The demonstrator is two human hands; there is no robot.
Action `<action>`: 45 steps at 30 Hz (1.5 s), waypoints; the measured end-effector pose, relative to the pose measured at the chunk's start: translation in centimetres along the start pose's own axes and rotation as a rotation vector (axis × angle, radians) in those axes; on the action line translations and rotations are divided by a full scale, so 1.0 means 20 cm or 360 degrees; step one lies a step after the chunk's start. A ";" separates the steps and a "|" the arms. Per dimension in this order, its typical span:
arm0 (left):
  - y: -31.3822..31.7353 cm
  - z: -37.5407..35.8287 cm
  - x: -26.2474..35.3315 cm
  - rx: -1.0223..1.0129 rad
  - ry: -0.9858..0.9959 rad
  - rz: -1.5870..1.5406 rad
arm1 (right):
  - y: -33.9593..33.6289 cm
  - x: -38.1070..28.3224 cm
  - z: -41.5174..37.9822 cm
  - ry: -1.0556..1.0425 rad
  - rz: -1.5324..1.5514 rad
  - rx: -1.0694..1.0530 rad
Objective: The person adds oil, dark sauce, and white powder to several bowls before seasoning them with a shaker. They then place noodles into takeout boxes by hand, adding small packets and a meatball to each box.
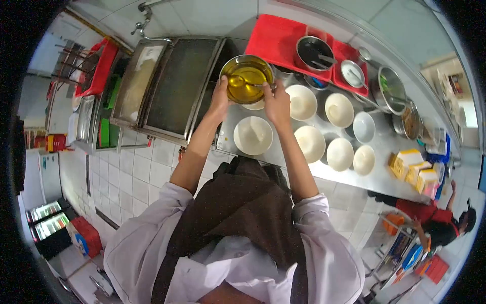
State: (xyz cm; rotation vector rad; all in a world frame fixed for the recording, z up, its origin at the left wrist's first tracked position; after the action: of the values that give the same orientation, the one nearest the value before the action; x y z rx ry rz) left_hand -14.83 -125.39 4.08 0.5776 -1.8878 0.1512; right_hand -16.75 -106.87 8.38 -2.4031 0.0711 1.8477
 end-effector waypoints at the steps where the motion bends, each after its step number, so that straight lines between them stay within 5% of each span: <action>1: -0.03 -0.01 -0.04 0.0062 -0.0011 0.0030 | -0.05 -0.07 -0.02 -0.0478 -0.0470 0.0187; 2: -0.06 -0.02 -0.09 0.0124 -0.0019 0.0061 | -0.05 -0.14 -0.06 -0.0947 -0.0950 0.0368; 3: -0.08 -0.01 -0.14 0.0161 -0.0090 0.0126 | -0.06 -0.15 -0.09 -0.1022 -0.0924 0.0445; 22: -0.26 0.25 -0.38 0.0197 -0.0160 0.0340 | -0.17 -0.01 0.29 -0.0816 -0.0445 0.0345; 28: -0.40 0.31 -0.33 0.0446 -0.0091 0.0300 | -0.23 -0.07 0.35 -0.0785 -0.0472 0.0340; 33: -0.54 0.34 -0.36 0.0478 -0.0169 0.0300 | -0.26 0.09 0.38 -0.0956 -0.0523 0.0490; 35: -0.54 0.31 -0.36 0.0501 -0.0212 0.0285 | -0.15 0.08 0.24 -0.1427 -0.1061 0.0508; 38: -0.53 0.21 -0.29 0.0530 -0.0208 0.0256 | -0.08 0.17 0.12 -0.1768 -0.1242 0.0364; 45: -0.43 0.16 -0.30 0.0430 -0.0176 0.0306 | -0.22 -0.17 -0.20 -0.1840 -0.0829 0.0627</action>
State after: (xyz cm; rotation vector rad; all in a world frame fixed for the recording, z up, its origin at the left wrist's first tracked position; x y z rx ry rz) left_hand -11.96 -132.18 -4.09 0.5945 -2.0451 0.5153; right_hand -13.27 -103.07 12.97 -0.7590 -0.2359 2.2987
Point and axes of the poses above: each hand's wrist, its own z-axis towards the middle knuckle, its own y-axis out of the palm, x = y × z, the point moved 9 cm from there along z, towards the middle knuckle, and after that the axes turned 10 degrees about x, right-handed, at the moved point
